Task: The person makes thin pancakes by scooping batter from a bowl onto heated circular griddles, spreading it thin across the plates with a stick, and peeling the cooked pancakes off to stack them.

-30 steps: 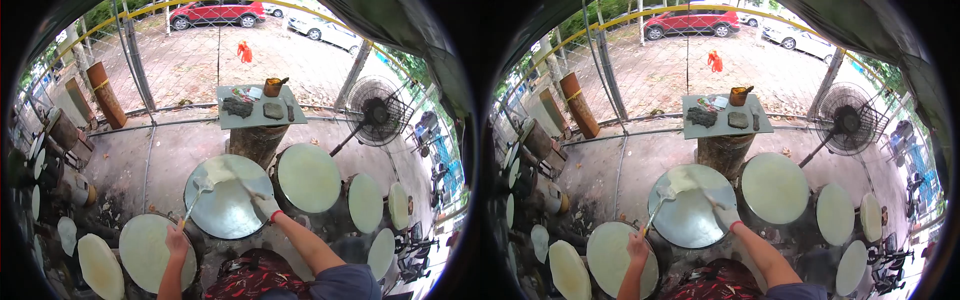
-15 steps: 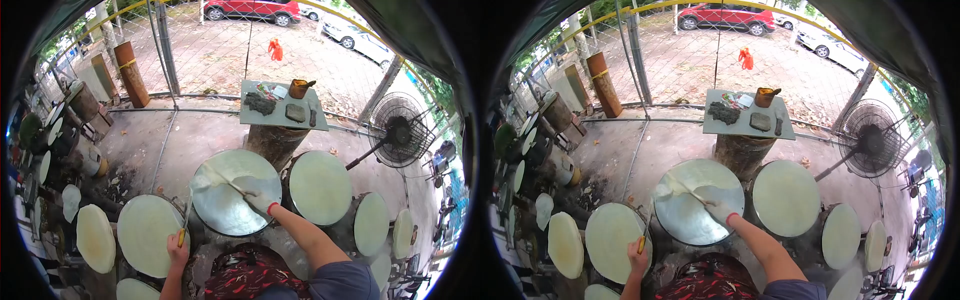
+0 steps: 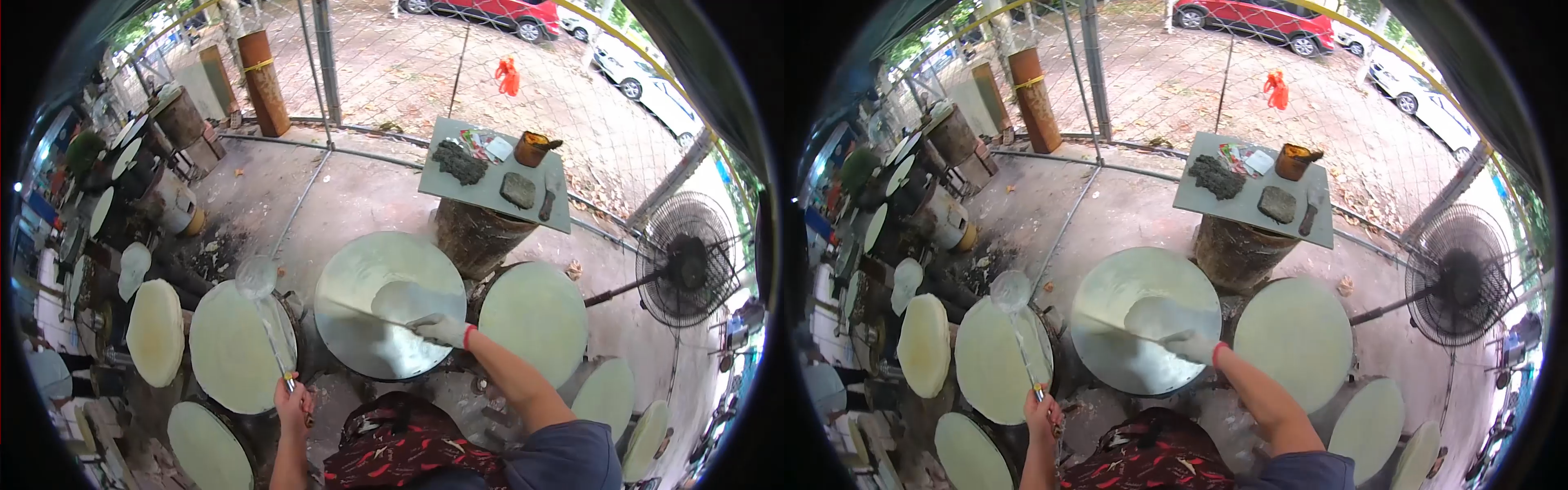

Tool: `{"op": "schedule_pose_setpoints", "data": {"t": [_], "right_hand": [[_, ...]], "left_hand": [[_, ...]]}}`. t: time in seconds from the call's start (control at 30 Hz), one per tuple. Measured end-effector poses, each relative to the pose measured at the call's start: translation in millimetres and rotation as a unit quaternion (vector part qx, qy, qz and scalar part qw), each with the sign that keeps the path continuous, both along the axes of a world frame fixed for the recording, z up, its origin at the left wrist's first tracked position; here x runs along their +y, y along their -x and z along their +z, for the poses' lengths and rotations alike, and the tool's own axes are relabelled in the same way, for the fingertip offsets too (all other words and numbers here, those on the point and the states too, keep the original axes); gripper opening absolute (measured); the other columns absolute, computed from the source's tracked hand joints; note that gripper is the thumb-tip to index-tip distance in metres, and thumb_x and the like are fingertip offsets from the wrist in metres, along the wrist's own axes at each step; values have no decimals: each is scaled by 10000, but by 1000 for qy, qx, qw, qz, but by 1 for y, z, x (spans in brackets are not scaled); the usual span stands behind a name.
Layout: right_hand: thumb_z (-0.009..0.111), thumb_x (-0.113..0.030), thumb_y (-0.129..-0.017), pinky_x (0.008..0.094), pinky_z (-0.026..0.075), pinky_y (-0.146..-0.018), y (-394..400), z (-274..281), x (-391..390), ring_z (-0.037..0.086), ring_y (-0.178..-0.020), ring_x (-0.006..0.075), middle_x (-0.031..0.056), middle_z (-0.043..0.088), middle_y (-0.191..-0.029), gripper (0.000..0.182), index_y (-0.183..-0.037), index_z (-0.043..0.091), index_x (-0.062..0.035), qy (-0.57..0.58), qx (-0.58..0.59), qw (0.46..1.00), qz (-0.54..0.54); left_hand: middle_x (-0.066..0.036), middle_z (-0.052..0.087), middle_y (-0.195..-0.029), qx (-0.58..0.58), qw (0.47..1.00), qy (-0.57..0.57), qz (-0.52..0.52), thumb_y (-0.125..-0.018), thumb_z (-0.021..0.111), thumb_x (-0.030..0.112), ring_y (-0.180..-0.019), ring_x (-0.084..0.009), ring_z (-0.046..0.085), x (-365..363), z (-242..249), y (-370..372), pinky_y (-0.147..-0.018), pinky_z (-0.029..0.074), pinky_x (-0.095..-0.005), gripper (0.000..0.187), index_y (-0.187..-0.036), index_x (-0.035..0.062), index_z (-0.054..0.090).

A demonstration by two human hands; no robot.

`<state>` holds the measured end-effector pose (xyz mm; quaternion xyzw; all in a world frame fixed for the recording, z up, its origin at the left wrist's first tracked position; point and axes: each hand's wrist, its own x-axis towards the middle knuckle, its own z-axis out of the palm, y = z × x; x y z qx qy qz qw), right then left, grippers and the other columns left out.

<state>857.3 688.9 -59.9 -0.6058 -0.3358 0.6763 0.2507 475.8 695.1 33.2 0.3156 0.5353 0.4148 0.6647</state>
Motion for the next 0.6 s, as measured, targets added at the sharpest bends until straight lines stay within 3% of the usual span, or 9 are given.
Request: {"op": "schedule_pose_setpoints", "data": {"t": [0.07, 0.13, 0.23, 0.33, 0.43, 0.47, 0.53, 0.6], "right_hand": [[590, -266, -867, 215, 342, -441, -20, 4, 15, 418, -497, 47, -41, 524, -634, 313, -1107, 646, -72, -78, -91, 991, -61], [582, -276, -876, 229, 325, -424, -16, 11, 46, 399, -472, 55, -39, 515, -616, 332, -1136, 633, -76, -65, -56, 987, -139], [597, -370, -837, 246, 368, -474, -11, -11, 58, 434, -524, 85, -9, 513, -652, 335, -963, 657, -66, 25, -20, 998, 58], [576, -290, -870, 239, 305, -401, -28, -54, -2, 399, -466, 49, -29, 491, -591, 228, -910, 642, -75, 85, 90, 982, 141], [574, -294, -871, 232, 297, -400, -49, 8, -5, 396, -463, 51, -24, 488, -590, 205, -800, 606, -105, 62, -5, 989, 132], [577, -310, -864, 223, 299, -410, -31, 43, 26, 408, -482, 52, -30, 505, -617, 200, -821, 621, -120, 137, -144, 967, 159], [597, -303, -842, 234, 270, -371, -43, -5, 45, 379, -429, 57, -51, 475, -564, 162, -820, 622, -145, -1, 53, 997, -64], [619, -283, -820, 237, 284, -385, -28, 0, 69, 394, -446, 67, -31, 490, -575, 155, -854, 614, -132, 46, 19, 999, 12]], "left_hand": [[4, 406, -626, 1, 1000, -4, 31, -878, 485, 46, -409, -69, 349, -14, 2, 8, -373, 320, -226, 207, -1083, 61, 459], [7, 408, -629, -8, 998, -7, 60, -867, 493, 38, -408, -68, 348, -27, 2, 14, -370, 318, -225, 213, -1077, 65, 467], [12, 405, -625, -33, 993, -5, 113, -860, 510, 42, -402, -66, 344, -44, 3, 18, -361, 309, -222, 202, -1058, 72, 487], [12, 399, -619, -42, 989, 5, 139, -866, 500, 44, -403, -67, 345, -61, 10, 19, -362, 303, -219, 201, -1064, 75, 491], [10, 393, -612, -36, 988, 10, 150, -872, 493, 48, -408, -69, 344, -76, 6, 23, -368, 300, -220, 196, -1067, 73, 498], [12, 391, -616, -32, 987, 14, 157, -870, 491, 45, -410, -65, 337, -81, 7, 22, -368, 292, -215, 199, -1069, 62, 497], [17, 386, -624, -26, 985, 17, 167, -866, 487, 40, -413, -57, 321, -83, 10, 15, -368, 277, -207, 206, -1072, 39, 494], [17, 389, -628, -38, 985, 12, 170, -865, 491, 44, -413, -57, 322, -88, 10, 9, -365, 279, -208, 209, -1074, 37, 495]]}}
